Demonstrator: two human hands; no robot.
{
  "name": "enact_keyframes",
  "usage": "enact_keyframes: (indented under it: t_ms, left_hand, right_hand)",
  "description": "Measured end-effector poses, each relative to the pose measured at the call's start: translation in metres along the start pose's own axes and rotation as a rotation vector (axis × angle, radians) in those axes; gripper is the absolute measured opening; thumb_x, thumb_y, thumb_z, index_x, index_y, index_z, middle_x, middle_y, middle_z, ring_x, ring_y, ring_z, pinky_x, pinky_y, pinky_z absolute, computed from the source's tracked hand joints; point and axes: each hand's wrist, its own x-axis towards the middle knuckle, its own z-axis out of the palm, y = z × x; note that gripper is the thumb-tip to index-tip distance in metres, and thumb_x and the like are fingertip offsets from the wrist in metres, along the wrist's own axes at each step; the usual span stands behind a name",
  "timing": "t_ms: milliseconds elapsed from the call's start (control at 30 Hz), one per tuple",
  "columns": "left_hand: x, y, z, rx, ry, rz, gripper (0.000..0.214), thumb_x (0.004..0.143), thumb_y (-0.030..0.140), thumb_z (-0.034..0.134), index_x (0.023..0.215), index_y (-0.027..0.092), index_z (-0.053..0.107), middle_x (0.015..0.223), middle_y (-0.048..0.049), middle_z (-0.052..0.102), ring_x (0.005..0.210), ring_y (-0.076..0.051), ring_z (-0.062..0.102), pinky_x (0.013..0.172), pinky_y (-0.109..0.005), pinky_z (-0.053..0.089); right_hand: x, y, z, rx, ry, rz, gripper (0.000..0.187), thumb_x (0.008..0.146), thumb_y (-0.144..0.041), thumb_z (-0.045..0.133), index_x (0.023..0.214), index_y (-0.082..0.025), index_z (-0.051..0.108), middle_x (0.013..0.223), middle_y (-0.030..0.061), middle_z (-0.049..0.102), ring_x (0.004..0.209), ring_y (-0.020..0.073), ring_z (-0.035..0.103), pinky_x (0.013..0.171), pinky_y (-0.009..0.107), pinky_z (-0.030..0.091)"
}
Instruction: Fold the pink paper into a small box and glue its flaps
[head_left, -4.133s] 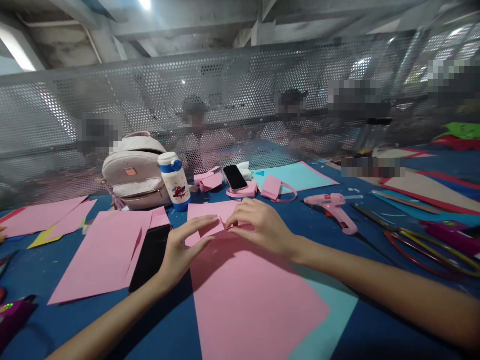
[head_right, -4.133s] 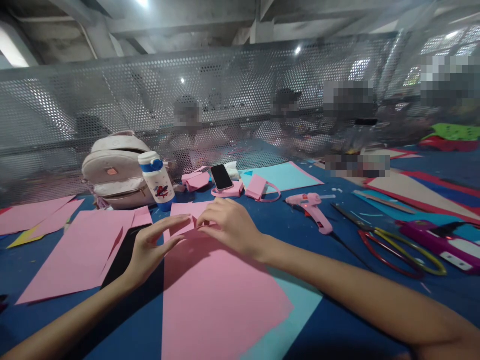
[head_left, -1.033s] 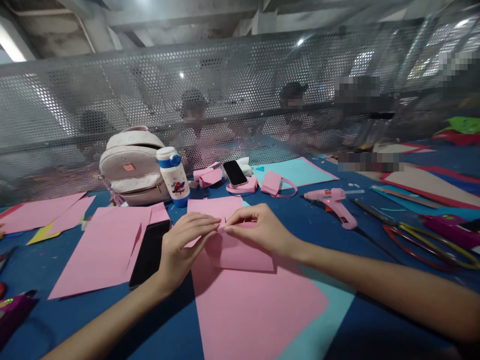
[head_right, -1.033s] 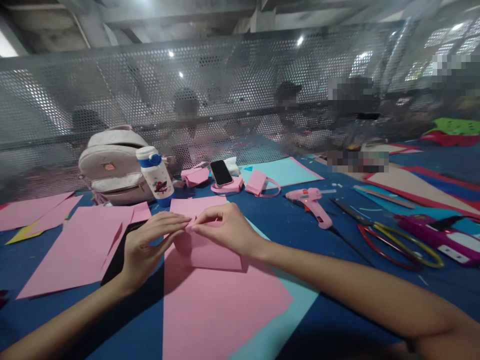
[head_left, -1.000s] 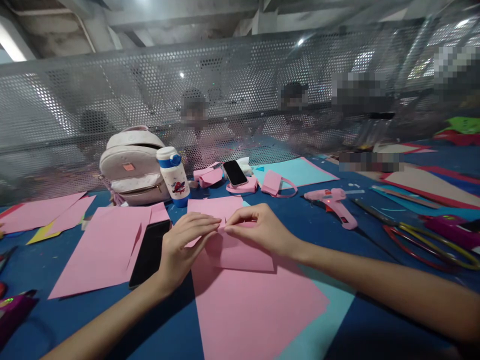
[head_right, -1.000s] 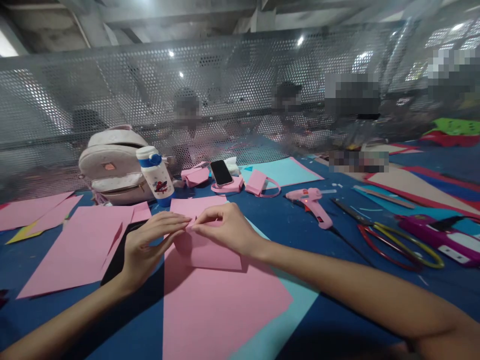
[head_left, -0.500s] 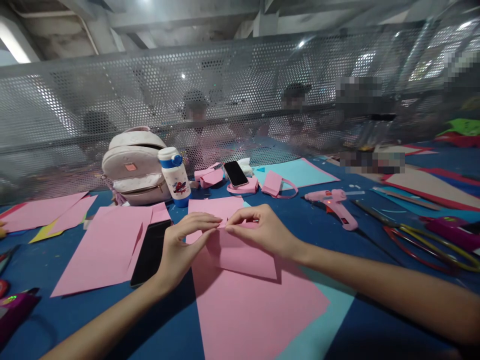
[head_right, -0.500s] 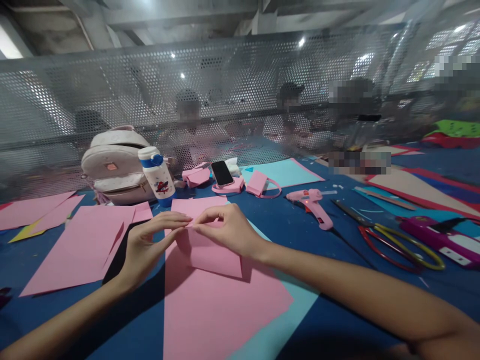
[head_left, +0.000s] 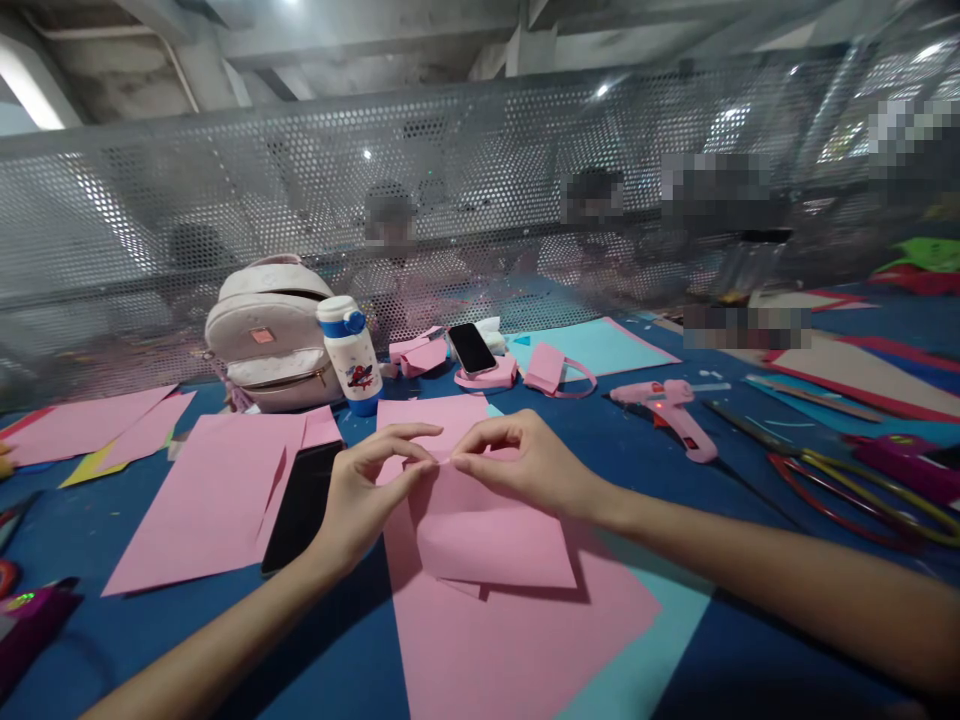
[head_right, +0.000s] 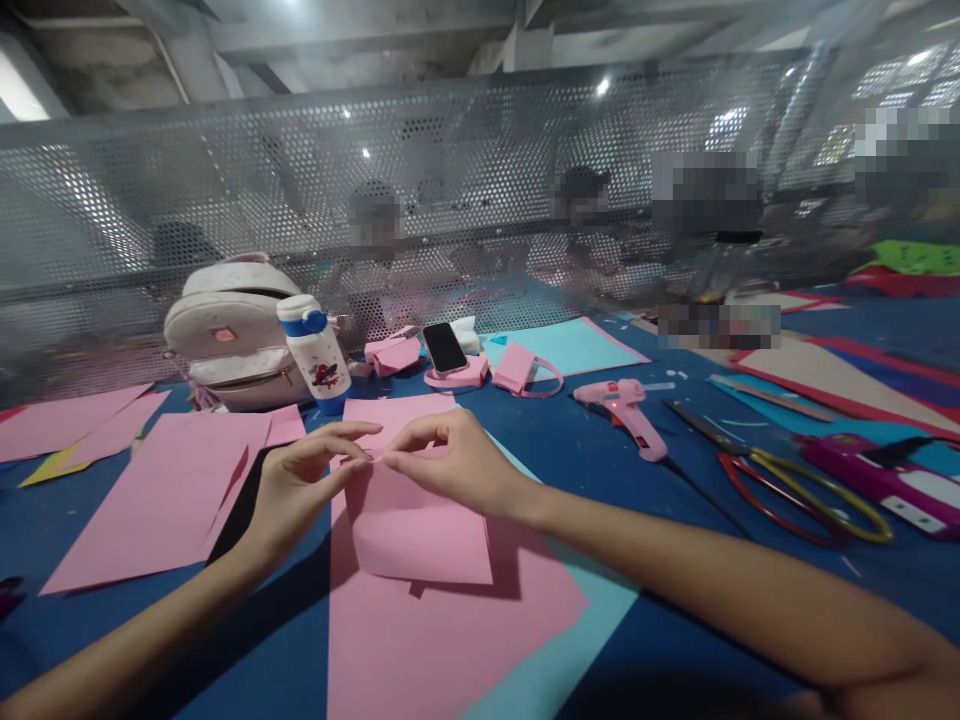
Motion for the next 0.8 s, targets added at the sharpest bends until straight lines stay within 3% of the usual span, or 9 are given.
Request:
enact_keyframes:
  t_ms: [100, 233, 367, 433, 567, 700, 800]
  left_hand:
    - [0.002, 0.002, 0.0, -0.036, 0.002, -0.019, 0.009, 0.084, 0.022, 0.074, 0.075, 0.023, 0.076, 0.108, -0.0063, 0.076, 0.105, -0.022, 0.067, 0.091, -0.031, 0.051]
    - [0.004, 0.004, -0.001, -0.144, 0.012, -0.1, 0.01, 0.082, 0.024, 0.076, 0.073, 0.021, 0.075, 0.104, -0.0079, 0.076, 0.103, -0.023, 0.068, 0.091, -0.032, 0.052]
    - [0.005, 0.001, 0.0, -0.283, -0.005, -0.211, 0.011, 0.079, 0.026, 0.08, 0.071, 0.02, 0.075, 0.101, -0.0085, 0.077, 0.103, -0.025, 0.068, 0.093, -0.035, 0.051]
    - [0.004, -0.002, 0.003, -0.357, -0.032, -0.276, 0.014, 0.077, 0.028, 0.081, 0.07, 0.019, 0.074, 0.101, -0.0086, 0.077, 0.105, -0.025, 0.068, 0.095, -0.035, 0.05]
    - [0.001, -0.006, 0.009, -0.431, -0.084, -0.366, 0.022, 0.075, 0.035, 0.083, 0.068, 0.018, 0.073, 0.1, -0.0083, 0.076, 0.1, -0.022, 0.068, 0.087, -0.03, 0.05]
    - [-0.005, -0.009, 0.016, -0.446, -0.176, -0.423, 0.038, 0.074, 0.049, 0.082, 0.063, 0.015, 0.067, 0.081, -0.0063, 0.074, 0.071, -0.017, 0.066, 0.066, -0.027, 0.051]
    - [-0.011, -0.012, 0.02, -0.388, -0.226, -0.42, 0.043, 0.08, 0.053, 0.076, 0.065, 0.014, 0.066, 0.063, -0.0036, 0.067, 0.054, -0.014, 0.059, 0.053, -0.026, 0.05]
  right_hand:
    - [0.003, -0.001, -0.006, 0.01, -0.057, -0.028, 0.025, 0.09, -0.03, 0.059, 0.081, -0.017, 0.078, 0.079, 0.0037, 0.074, 0.076, 0.0161, 0.064, 0.074, 0.029, 0.049]
    - [0.008, 0.0, -0.025, 0.011, -0.255, -0.13, 0.042, 0.097, -0.031, 0.039, 0.1, -0.017, 0.078, 0.096, 0.0075, 0.074, 0.089, 0.0183, 0.062, 0.084, 0.034, 0.047]
    - [0.013, -0.001, -0.041, -0.037, -0.428, -0.219, 0.048, 0.097, -0.027, 0.03, 0.113, -0.016, 0.075, 0.103, 0.0086, 0.071, 0.083, 0.0171, 0.056, 0.079, 0.033, 0.044]
    - [0.013, -0.005, -0.042, -0.084, -0.425, -0.199, 0.039, 0.095, -0.024, 0.039, 0.11, -0.017, 0.075, 0.102, 0.0075, 0.07, 0.086, 0.0172, 0.056, 0.078, 0.032, 0.043]
    - [0.007, -0.011, -0.032, -0.187, -0.268, -0.169, 0.017, 0.087, -0.016, 0.062, 0.096, -0.018, 0.076, 0.092, 0.0041, 0.068, 0.078, 0.0156, 0.055, 0.071, 0.028, 0.041]
    - [0.0, -0.012, -0.021, -0.243, -0.228, -0.205, 0.014, 0.084, -0.006, 0.06, 0.089, -0.016, 0.069, 0.092, 0.0037, 0.069, 0.08, 0.0157, 0.057, 0.07, 0.027, 0.042]
    - [-0.003, -0.011, -0.017, -0.281, -0.218, -0.192, 0.016, 0.082, -0.005, 0.062, 0.093, -0.017, 0.063, 0.095, 0.0025, 0.069, 0.082, 0.0158, 0.059, 0.071, 0.026, 0.042]
